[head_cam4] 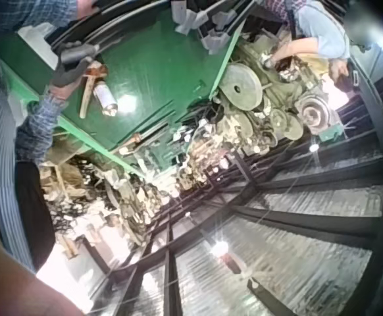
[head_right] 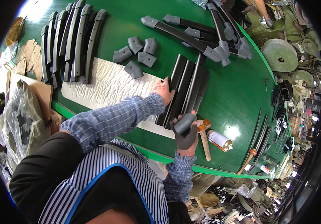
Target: The person repeatedly picks up black cylindrical handles and gray caps, fits the caps onto the handles, and uses a rubber mallet to tap them into place. Completed assemblies are placed in a row on the green worktable.
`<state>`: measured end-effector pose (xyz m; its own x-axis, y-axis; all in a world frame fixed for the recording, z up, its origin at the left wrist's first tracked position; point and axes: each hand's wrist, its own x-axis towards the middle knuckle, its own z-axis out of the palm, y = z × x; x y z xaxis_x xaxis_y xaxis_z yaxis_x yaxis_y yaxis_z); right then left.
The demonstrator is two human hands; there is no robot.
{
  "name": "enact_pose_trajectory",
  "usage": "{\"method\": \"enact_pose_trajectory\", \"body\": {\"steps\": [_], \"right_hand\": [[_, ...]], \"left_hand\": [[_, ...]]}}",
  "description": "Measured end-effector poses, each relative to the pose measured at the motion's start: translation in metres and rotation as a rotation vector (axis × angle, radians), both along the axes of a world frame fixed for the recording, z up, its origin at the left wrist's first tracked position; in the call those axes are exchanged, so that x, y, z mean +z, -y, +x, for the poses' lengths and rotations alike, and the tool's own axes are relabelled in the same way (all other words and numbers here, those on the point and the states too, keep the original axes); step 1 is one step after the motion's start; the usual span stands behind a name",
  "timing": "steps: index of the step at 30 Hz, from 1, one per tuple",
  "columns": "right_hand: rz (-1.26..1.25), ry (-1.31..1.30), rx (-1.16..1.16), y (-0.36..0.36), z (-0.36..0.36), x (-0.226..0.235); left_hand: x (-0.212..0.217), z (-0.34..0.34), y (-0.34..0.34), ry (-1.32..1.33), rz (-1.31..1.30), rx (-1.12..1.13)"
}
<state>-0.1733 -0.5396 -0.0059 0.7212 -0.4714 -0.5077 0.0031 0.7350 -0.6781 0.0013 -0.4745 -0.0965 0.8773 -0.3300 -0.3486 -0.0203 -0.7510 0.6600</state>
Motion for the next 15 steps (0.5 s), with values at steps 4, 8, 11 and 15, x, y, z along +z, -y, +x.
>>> {"method": "enact_pose_trajectory", "body": {"steps": [4, 8, 11, 15], "right_hand": [[-0.351, -0.246, 0.085, -0.002, -0.053, -0.004], [0.011, 0.058, 0.038, -0.005, -0.056, -0.036], [0.309, 0.230, -0.070, 0.001, -0.038, -0.052], [0.577, 0.391, -0.150, 0.006, 0.001, -0.038]], "left_hand": [[-0.007, 0.020, 0.024, -0.186, 0.166, -0.065], [0.000, 0.041, 0.013, -0.204, -0.062, 0.053], [0.032, 0.039, -0.021, -0.443, -0.609, -0.007], [0.086, 0.020, -0.067, -0.557, -1.061, -0.225]]}}
